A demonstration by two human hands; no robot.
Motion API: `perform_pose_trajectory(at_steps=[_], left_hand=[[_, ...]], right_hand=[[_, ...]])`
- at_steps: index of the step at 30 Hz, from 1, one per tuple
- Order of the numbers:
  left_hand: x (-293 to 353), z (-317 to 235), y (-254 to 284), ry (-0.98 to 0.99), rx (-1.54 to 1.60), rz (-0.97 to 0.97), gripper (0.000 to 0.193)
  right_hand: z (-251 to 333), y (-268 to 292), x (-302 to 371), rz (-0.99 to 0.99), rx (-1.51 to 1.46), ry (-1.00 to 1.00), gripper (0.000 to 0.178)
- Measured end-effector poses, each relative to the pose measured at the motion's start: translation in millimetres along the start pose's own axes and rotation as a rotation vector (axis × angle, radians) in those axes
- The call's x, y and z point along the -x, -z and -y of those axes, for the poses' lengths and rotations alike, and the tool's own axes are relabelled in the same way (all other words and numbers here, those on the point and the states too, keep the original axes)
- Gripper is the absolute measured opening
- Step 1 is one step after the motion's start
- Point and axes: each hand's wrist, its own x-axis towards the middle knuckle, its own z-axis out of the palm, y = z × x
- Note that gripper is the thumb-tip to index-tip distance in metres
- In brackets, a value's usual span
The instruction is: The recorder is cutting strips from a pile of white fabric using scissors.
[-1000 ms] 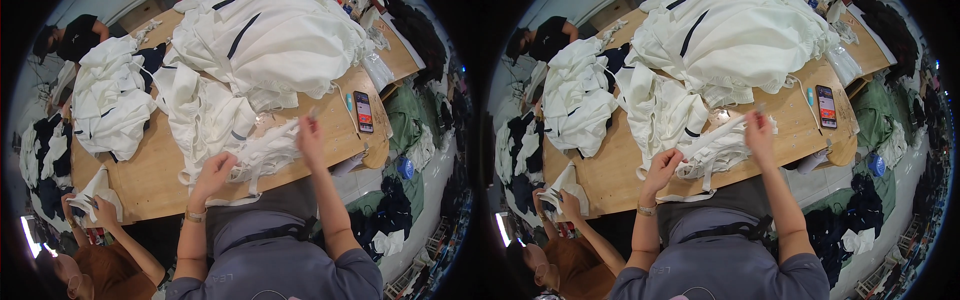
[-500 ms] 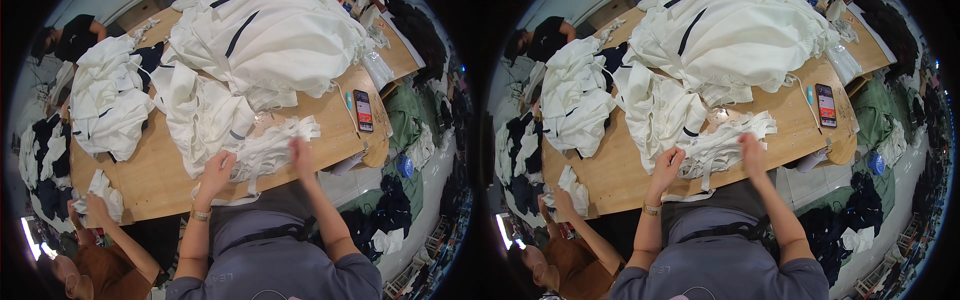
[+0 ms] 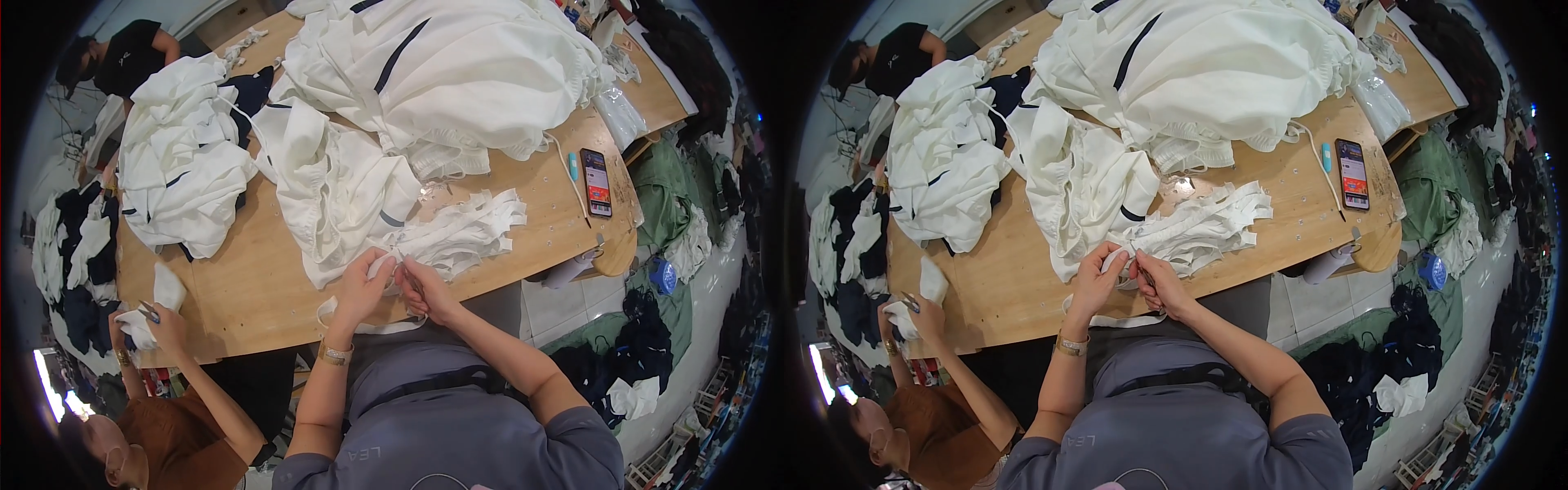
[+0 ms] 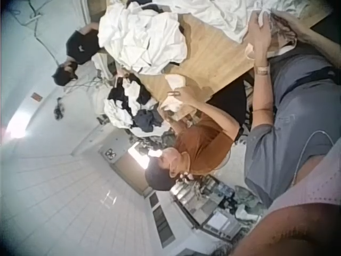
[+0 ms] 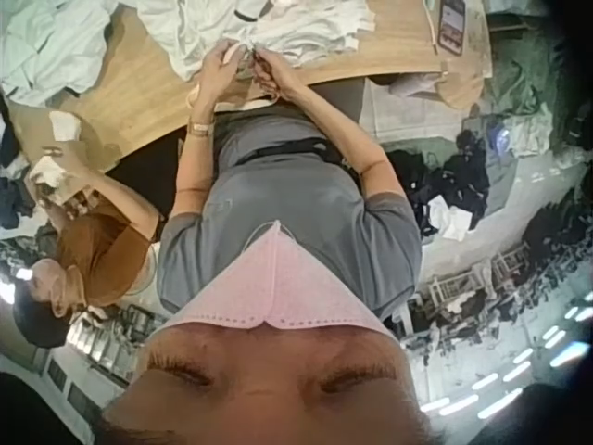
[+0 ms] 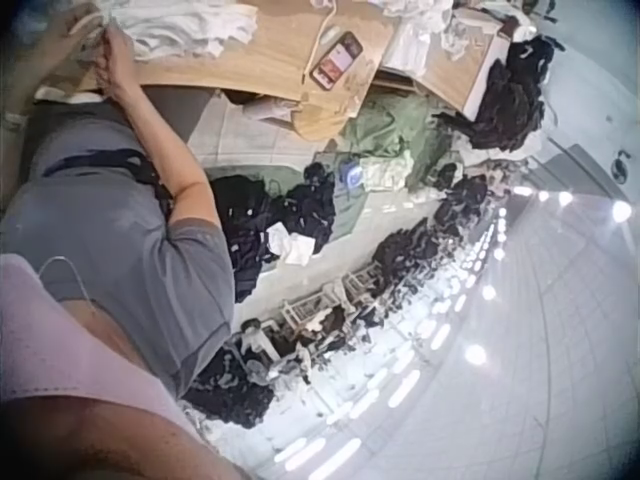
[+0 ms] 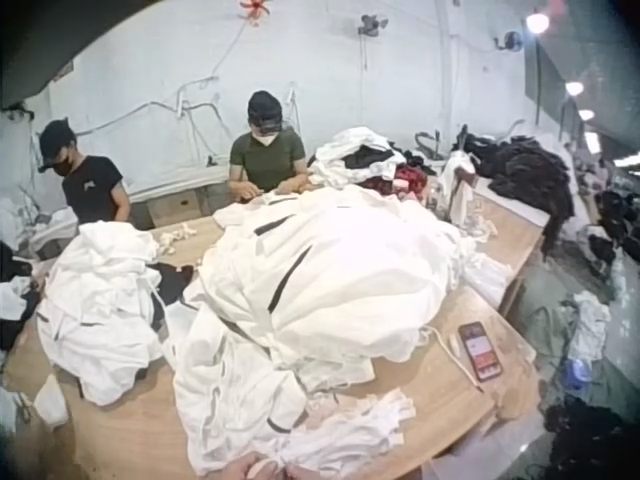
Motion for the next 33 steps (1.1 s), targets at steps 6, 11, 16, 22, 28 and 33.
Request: perform_pose_trajectory(at_steps=[6,11,16,22,28,33], left_hand=[[-1,-2,1,0.069,0.090,0.063,0.015],[-4,-7,2,0.065,0.114,0.079,0.013],[-4,-1,-3,0.038,0.164,0.035,0.013],[-1,-1,-12,-0.039,0.131,-0.079,0.013],[3,-4,-25,-0.061,0.286,-0.164,0.012],[5,-2,-29,0.051,0.401,-0.204,0.013]], right_hand=[[2,-2,-1,-0.056,0.056,0.021,0.039],[0,-1,-2,-0.020,0.012,0.037,0.040],[-1,0,0,0.049,-0.127,-0.027,0.042],[-1,-8,4,0.035,-0.140,-0.020,0.043],[-5,-11,4,0.000,-0.154,-0.014,0.040],[0,-13,3,-0.008,-0.245,-0.068,0.041]])
